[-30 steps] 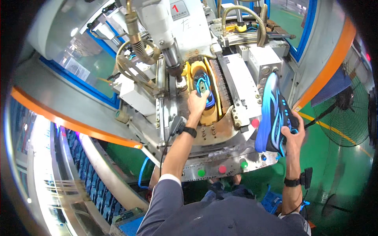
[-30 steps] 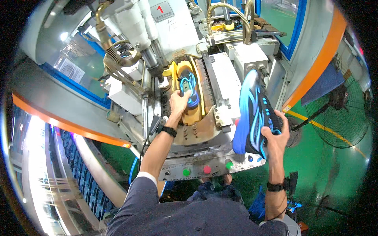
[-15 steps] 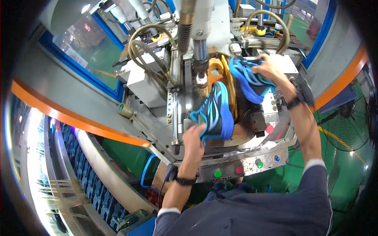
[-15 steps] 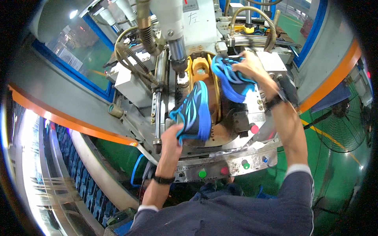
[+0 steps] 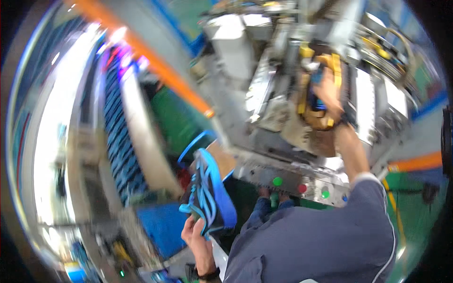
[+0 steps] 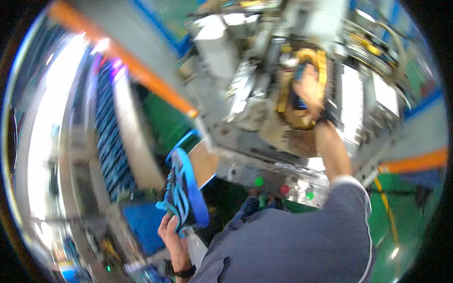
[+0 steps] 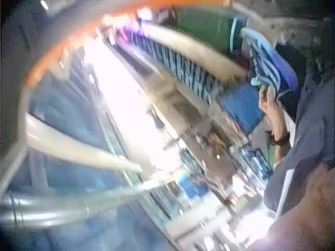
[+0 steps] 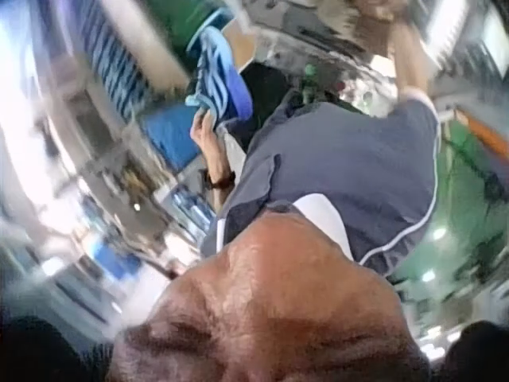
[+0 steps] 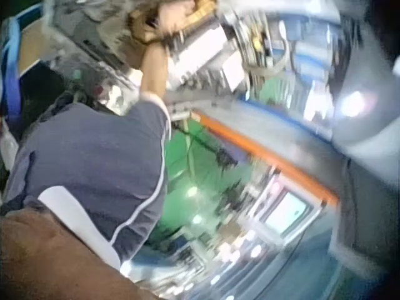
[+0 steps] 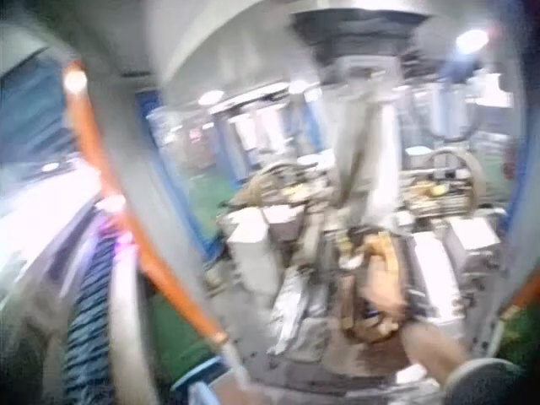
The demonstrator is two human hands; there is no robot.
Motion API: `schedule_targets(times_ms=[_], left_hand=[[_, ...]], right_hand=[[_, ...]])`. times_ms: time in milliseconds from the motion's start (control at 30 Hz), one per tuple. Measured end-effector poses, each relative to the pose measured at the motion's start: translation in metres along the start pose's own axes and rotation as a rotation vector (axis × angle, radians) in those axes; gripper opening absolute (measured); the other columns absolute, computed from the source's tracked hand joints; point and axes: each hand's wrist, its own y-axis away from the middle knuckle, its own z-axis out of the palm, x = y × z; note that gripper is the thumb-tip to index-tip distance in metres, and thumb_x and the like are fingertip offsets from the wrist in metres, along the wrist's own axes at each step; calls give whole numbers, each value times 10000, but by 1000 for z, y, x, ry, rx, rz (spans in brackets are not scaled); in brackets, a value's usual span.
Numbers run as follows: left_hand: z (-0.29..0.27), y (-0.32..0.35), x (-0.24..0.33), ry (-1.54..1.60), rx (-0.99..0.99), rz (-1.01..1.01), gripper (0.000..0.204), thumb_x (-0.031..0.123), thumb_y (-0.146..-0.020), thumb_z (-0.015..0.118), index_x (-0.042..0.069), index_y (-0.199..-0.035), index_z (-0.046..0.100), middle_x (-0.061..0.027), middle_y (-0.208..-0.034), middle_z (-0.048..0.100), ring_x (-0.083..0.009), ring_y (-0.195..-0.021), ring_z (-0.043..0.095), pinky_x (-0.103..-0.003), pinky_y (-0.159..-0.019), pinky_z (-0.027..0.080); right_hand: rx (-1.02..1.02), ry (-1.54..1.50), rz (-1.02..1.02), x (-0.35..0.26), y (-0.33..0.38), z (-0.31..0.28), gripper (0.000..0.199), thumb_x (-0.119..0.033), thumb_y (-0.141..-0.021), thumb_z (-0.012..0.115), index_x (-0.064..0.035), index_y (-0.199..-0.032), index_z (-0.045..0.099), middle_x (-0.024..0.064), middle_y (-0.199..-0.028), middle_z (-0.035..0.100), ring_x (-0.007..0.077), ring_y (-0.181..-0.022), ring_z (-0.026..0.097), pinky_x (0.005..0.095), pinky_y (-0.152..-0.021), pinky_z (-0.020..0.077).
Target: Operate a shoe lasting machine to shape the upper of the shoe over a last.
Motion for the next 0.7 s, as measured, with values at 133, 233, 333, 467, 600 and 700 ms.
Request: schedule_targets(times_ms=[133, 233, 333, 467, 600, 700], left_hand=[[-28, 31, -45, 26, 149, -99, 404, 167, -878, 740, -64, -1202, 669, -55, -1073, 705, -156, -968, 636, -300, -843, 481], [-46, 53, -75, 178, 229, -264, 423, 223, -890, 755, -1, -1237, 666, -46, -1090, 708, -152, -977, 640, -339, -776, 498], [-70, 77, -101, 262, 332, -376, 476, 248, -891, 758, -14, -1271, 641, -79, -1181, 687, -175, -1053, 634, -381, -804, 524], [-107, 111, -133, 429, 450, -348, 425, 156, -873, 761, -73, -1214, 654, -120, -1046, 719, -213, -914, 694, -371, -743, 587], [-162, 130, -164, 636, 703, -342, 230, 74, -850, 745, -64, -1032, 716, -116, -945, 724, -207, -780, 689, -331, -668, 571], [-227, 141, -199, 716, 864, -285, 161, 53, -841, 732, -73, -941, 731, -129, -887, 721, -233, -717, 693, -379, -657, 599]], right_hand=[[-218, -662, -113, -67, 122, -74, 224, 37, -902, 618, -6, -1111, 686, 150, -1032, 702, 328, -945, 692, 384, -829, 552], [-433, -696, -283, -118, 227, -64, 185, 31, -858, 653, -43, -1025, 679, 140, -955, 682, 333, -883, 667, 406, -784, 531], [-699, -508, -504, -135, 294, -17, 241, -57, -910, 607, -30, -1143, 662, 174, -1103, 677, 365, -1065, 637, 452, -890, 522], [-764, -819, -486, -112, 321, 32, 291, -100, -931, 580, 0, -1200, 631, 226, -1173, 617, 443, -1122, 566, 480, -997, 462], [-807, -427, -541, -112, 321, 49, 305, -45, -906, 616, -34, -1209, 653, 189, -1109, 631, 376, -1062, 600, 456, -962, 482], [-708, -623, -427, -170, 299, 46, 263, -14, -915, 638, -25, -1177, 662, 149, -1023, 622, 298, -891, 619, 375, -783, 513]])
